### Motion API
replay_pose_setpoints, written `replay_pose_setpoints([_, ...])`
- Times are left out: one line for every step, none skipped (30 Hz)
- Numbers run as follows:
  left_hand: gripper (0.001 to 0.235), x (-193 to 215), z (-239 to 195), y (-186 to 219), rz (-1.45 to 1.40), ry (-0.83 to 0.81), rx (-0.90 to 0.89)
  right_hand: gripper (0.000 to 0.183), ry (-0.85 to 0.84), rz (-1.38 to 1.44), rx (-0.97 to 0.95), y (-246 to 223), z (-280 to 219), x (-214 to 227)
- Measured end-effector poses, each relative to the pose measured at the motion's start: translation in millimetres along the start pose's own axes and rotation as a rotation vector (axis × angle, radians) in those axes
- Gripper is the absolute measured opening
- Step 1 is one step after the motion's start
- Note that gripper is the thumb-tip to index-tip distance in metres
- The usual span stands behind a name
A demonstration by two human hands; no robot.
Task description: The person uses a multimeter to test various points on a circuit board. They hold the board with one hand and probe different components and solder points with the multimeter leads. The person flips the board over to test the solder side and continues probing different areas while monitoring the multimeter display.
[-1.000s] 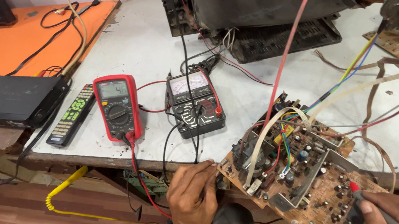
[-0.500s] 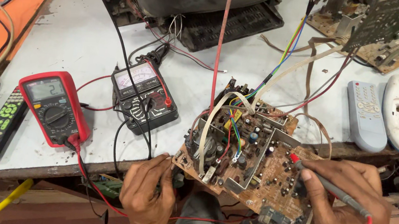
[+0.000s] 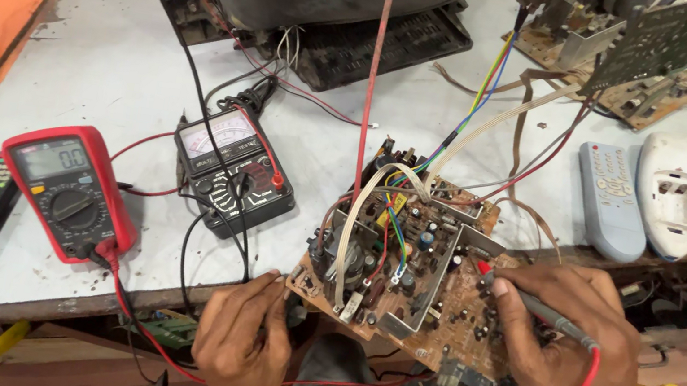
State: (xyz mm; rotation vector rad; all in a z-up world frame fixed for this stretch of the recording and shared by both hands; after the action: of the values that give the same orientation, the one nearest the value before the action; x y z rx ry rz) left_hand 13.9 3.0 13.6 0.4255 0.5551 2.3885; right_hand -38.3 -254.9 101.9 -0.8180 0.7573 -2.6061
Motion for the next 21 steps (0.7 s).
replay_pose_setpoints([0.017, 0.4, -0.1, -0.3, -0.003, -0.006, 0.006, 0.013, 0.006, 0.004, 0.012, -0.1, 0.3, -0.1])
replay_pose_setpoints([0.019, 0.5, 0.0, -0.6, -0.003, -0.01, 0.012, 0.012, 0.011, 0.002, 0.025, -0.2, 0.6, -1.2])
replay_pose_setpoints([0.019, -0.1, -0.2, -0.5, -0.002, -0.013, 0.014, 0.011, 0.015, -0.001, 0.038, -0.5, 0.8, -2.6])
replay_pose_setpoints([0.019, 0.3, -0.3, -0.6, 0.002, -0.017, 0.015, 0.011, 0.019, 0.0, 0.05, -0.9, 0.5, -4.0])
replay_pose_setpoints([0.019, 0.5, -0.3, -0.8, 0.007, -0.022, 0.016, 0.011, 0.013, -0.006, 0.051, -0.8, 0.4, -5.2])
replay_pose_setpoints([0.02, 0.6, -0.3, -1.0, 0.004, -0.021, 0.017, 0.012, 0.007, -0.012, 0.051, -0.7, 0.3, -6.1])
replay_pose_setpoints([0.02, 0.4, -0.2, -1.3, 0.002, -0.021, 0.018, 0.013, 0.001, -0.017, 0.051, -0.5, 0.1, -6.8])
replay_pose_setpoints([0.02, 0.3, -0.5, -1.3, -0.001, -0.022, 0.02, 0.013, -0.002, -0.019, 0.055, -0.2, -0.1, -7.1])
replay_pose_setpoints([0.021, 0.3, -0.9, -1.2, 0.001, -0.023, 0.023, 0.014, -0.004, -0.02, 0.058, 0.0, -0.2, -7.3])
replay_pose_setpoints([0.021, 0.3, -0.9, -1.3, 0.003, -0.023, 0.025, 0.014, -0.006, -0.021, 0.062, 0.2, -0.1, -7.6])
replay_pose_setpoints([0.021, 0.2, -0.9, -1.3, 0.004, -0.024, 0.027, 0.015, -0.009, -0.022, 0.061, 0.4, -0.1, -7.5])
replay_pose_setpoints([0.021, 0.2, -1.1, -1.2, 0.007, -0.025, 0.029, 0.015, -0.011, -0.022, 0.059, 0.5, -0.2, -7.5])
replay_pose_setpoints([0.022, 0.2, -1.4, -1.1, 0.009, -0.026, 0.031, 0.015, -0.013, -0.022, 0.058, 0.7, -0.2, -7.4])
replay_pose_setpoints([0.022, 0.1, -1.5, -1.1, 0.011, -0.027, 0.033, 0.015, -0.013, -0.025, 0.058, 0.7, 0.0, -7.5])
replay_pose_setpoints([0.022, -0.2, -1.5, -1.2, 0.013, -0.027, 0.033, 0.015, -0.012, -0.029, 0.058, 0.7, 0.2, -7.7])
replay_pose_setpoints([0.021, -0.5, -1.7, -1.3, 0.015, -0.026, 0.033, 0.015, -0.012, -0.032, 0.059, 0.7, 0.3, -7.7])
replay_pose_setpoints([0.021, -0.6, -1.9, -1.4, 0.017, -0.025, 0.034, 0.015, -0.015, -0.033, 0.054, 0.5, 0.3, -7.6])
replay_pose_setpoints([0.021, -0.6, -2.2, -1.6, 0.016, -0.025, 0.031, 0.015, -0.018, -0.034, 0.049, 0.3, 0.1, -7.5])
replay_pose_setpoints([0.021, -0.5, -2.4, -1.8, 0.016, -0.025, 0.028, 0.015, -0.021, -0.035, 0.044, 0.1, 0.1, -7.4])
replay_pose_setpoints([0.021, -0.3, -2.6, -2.0, 0.016, -0.024, 0.025, 0.015, -0.025, -0.042, 0.038, 0.0, 0.1, -7.4])
replay_pose_setpoints([0.021, -0.3, -2.8, -2.4, 0.02, -0.03, 0.03, 0.015, -0.029, -0.049, 0.032, 0.0, 0.1, -7.5])
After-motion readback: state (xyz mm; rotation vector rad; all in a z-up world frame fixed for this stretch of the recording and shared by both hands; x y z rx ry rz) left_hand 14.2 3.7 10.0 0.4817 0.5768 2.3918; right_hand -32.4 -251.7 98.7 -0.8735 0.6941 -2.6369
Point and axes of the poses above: each hand's wrist, its own z-axis towards the middle knuckle, its own x-axis out of the back of the hand, y = z × x, the point moved 2 cm from there along z, towards the middle knuckle, and after that the axes turned 14 degrees about y, right-handed, at the moved point
